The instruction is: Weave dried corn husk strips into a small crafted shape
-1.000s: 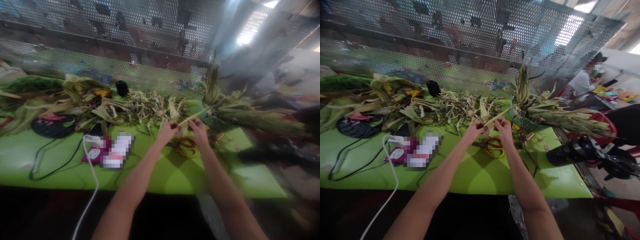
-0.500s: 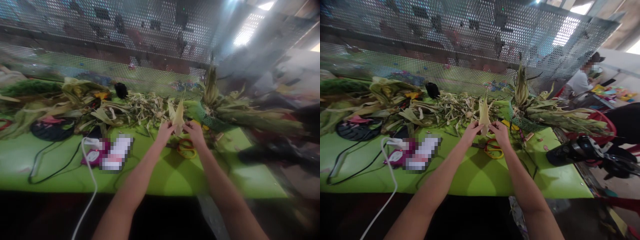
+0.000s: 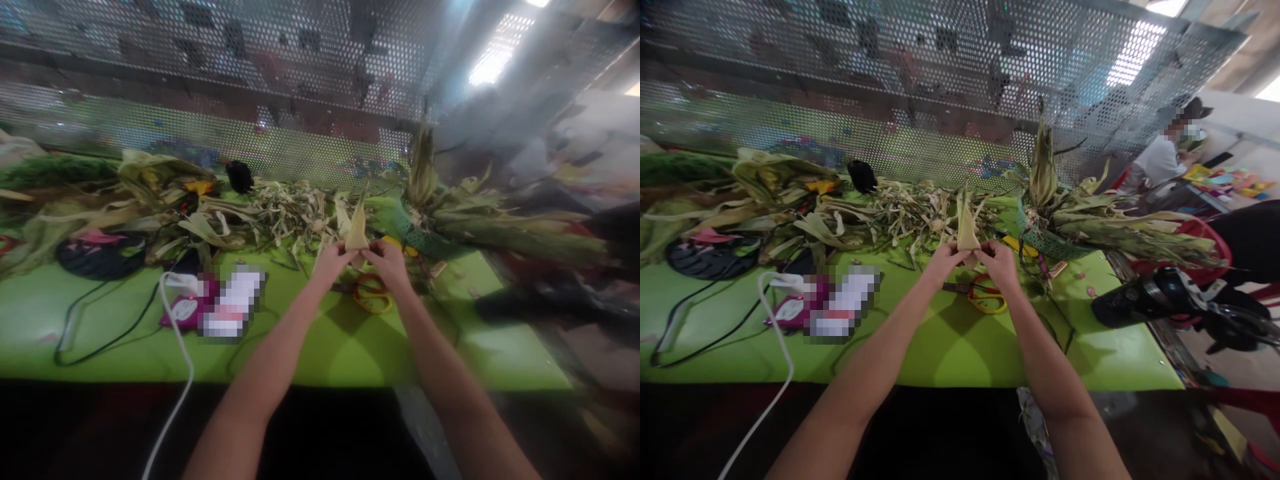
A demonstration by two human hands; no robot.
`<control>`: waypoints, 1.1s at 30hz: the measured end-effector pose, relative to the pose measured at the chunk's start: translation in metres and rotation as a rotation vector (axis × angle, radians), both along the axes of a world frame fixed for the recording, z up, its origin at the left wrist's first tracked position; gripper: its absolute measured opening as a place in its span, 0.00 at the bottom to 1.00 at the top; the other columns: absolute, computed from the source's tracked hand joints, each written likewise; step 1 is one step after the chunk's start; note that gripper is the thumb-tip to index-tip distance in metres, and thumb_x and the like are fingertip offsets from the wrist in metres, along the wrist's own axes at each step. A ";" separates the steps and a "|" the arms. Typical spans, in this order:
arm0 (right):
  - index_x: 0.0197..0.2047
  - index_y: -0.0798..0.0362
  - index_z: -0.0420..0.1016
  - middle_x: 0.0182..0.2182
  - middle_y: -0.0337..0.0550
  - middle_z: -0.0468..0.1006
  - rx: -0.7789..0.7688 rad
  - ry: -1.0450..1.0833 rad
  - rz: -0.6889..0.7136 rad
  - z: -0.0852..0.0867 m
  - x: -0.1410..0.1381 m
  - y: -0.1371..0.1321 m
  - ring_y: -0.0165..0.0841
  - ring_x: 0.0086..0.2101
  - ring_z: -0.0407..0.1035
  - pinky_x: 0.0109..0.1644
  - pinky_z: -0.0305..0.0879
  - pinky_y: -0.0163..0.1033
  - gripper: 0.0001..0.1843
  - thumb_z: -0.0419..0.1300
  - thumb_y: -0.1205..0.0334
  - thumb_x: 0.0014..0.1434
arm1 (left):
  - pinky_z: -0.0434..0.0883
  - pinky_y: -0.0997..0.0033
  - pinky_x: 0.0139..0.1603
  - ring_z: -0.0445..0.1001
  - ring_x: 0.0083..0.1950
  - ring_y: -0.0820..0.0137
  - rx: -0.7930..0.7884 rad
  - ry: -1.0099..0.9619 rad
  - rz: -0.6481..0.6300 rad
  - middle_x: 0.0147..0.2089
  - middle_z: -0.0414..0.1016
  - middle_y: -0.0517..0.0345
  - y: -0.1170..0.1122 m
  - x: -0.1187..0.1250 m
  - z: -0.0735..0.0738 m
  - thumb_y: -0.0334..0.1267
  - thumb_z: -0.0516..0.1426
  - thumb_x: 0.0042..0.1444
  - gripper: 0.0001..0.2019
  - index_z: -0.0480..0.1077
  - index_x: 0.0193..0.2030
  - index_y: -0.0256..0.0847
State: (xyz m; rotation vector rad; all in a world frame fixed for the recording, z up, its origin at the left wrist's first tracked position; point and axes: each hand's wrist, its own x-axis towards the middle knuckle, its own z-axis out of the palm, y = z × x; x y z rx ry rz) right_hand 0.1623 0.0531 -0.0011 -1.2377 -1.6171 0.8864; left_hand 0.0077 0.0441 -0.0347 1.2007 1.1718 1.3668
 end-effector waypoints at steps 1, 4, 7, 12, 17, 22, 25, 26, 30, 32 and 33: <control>0.28 0.55 0.75 0.21 0.37 0.71 -0.002 -0.012 0.001 0.000 0.000 0.000 0.29 0.23 0.62 0.27 0.56 0.35 0.12 0.64 0.54 0.47 | 0.69 0.66 0.40 0.73 0.35 0.65 0.009 0.024 -0.031 0.34 0.77 0.52 0.001 -0.001 -0.001 0.43 0.63 0.49 0.14 0.76 0.39 0.36; 0.29 0.56 0.75 0.21 0.37 0.71 -0.013 -0.030 0.025 0.000 0.001 0.001 0.29 0.23 0.61 0.28 0.56 0.35 0.12 0.64 0.54 0.47 | 0.68 0.67 0.40 0.72 0.36 0.66 0.035 0.109 -0.065 0.36 0.77 0.52 0.004 -0.003 -0.005 0.45 0.61 0.50 0.15 0.75 0.41 0.36; 0.30 0.56 0.76 0.23 0.38 0.73 -0.008 -0.056 0.039 0.000 0.001 0.001 0.29 0.25 0.63 0.29 0.57 0.35 0.12 0.63 0.55 0.48 | 0.67 0.68 0.39 0.72 0.36 0.66 0.051 0.172 -0.030 0.35 0.76 0.53 0.004 -0.004 -0.004 0.44 0.60 0.51 0.14 0.74 0.39 0.36; 0.29 0.55 0.75 0.24 0.39 0.75 0.100 -0.208 0.005 0.001 0.002 -0.001 0.31 0.27 0.64 0.31 0.58 0.35 0.11 0.62 0.55 0.50 | 0.65 0.70 0.35 0.69 0.32 0.69 0.047 0.319 0.009 0.30 0.73 0.56 -0.001 -0.005 0.005 0.44 0.58 0.53 0.11 0.72 0.34 0.36; 0.31 0.55 0.77 0.25 0.40 0.77 0.073 -0.240 0.010 0.001 0.002 -0.002 0.32 0.27 0.67 0.32 0.59 0.36 0.10 0.62 0.57 0.50 | 0.65 0.69 0.37 0.69 0.33 0.67 0.063 0.415 0.037 0.31 0.74 0.56 -0.001 -0.004 0.006 0.42 0.58 0.51 0.10 0.73 0.36 0.38; 0.32 0.54 0.78 0.27 0.40 0.79 0.056 -0.246 0.027 -0.001 0.003 -0.001 0.33 0.28 0.69 0.34 0.61 0.36 0.09 0.61 0.58 0.51 | 0.66 0.69 0.38 0.69 0.33 0.68 0.065 0.344 0.008 0.31 0.74 0.56 0.001 -0.002 0.001 0.40 0.58 0.52 0.09 0.73 0.37 0.37; 0.32 0.54 0.77 0.26 0.40 0.78 0.082 -0.295 0.026 -0.001 0.003 0.000 0.33 0.28 0.68 0.33 0.59 0.36 0.09 0.61 0.58 0.51 | 0.66 0.69 0.37 0.69 0.32 0.68 0.062 0.346 0.003 0.30 0.73 0.57 -0.001 0.000 0.002 0.40 0.57 0.53 0.09 0.72 0.37 0.37; 0.32 0.54 0.77 0.26 0.40 0.78 0.091 -0.312 0.026 -0.001 0.003 0.000 0.33 0.27 0.68 0.33 0.59 0.36 0.09 0.60 0.58 0.51 | 0.66 0.69 0.36 0.69 0.32 0.68 0.063 0.362 0.010 0.30 0.72 0.57 -0.002 0.000 0.003 0.40 0.57 0.54 0.09 0.72 0.37 0.37; 0.30 0.54 0.76 0.25 0.40 0.77 0.103 -0.349 0.017 0.002 0.003 -0.002 0.33 0.27 0.67 0.31 0.57 0.36 0.09 0.60 0.57 0.51 | 0.67 0.67 0.36 0.70 0.33 0.66 0.097 0.413 0.012 0.32 0.73 0.54 -0.007 0.001 0.008 0.38 0.54 0.57 0.09 0.69 0.41 0.37; 0.29 0.54 0.75 0.24 0.39 0.76 0.092 -0.344 0.005 0.002 0.002 -0.002 0.32 0.26 0.65 0.30 0.56 0.36 0.09 0.60 0.57 0.50 | 0.68 0.65 0.39 0.72 0.36 0.64 0.133 0.413 0.003 0.35 0.74 0.52 -0.008 0.002 0.009 0.36 0.54 0.58 0.08 0.69 0.42 0.37; 0.28 0.54 0.74 0.23 0.39 0.75 0.084 -0.340 -0.002 0.001 0.002 -0.002 0.32 0.26 0.65 0.30 0.55 0.36 0.08 0.60 0.58 0.50 | 0.69 0.65 0.41 0.72 0.38 0.64 0.152 0.406 -0.007 0.36 0.74 0.52 -0.008 0.003 0.009 0.36 0.53 0.58 0.07 0.69 0.42 0.37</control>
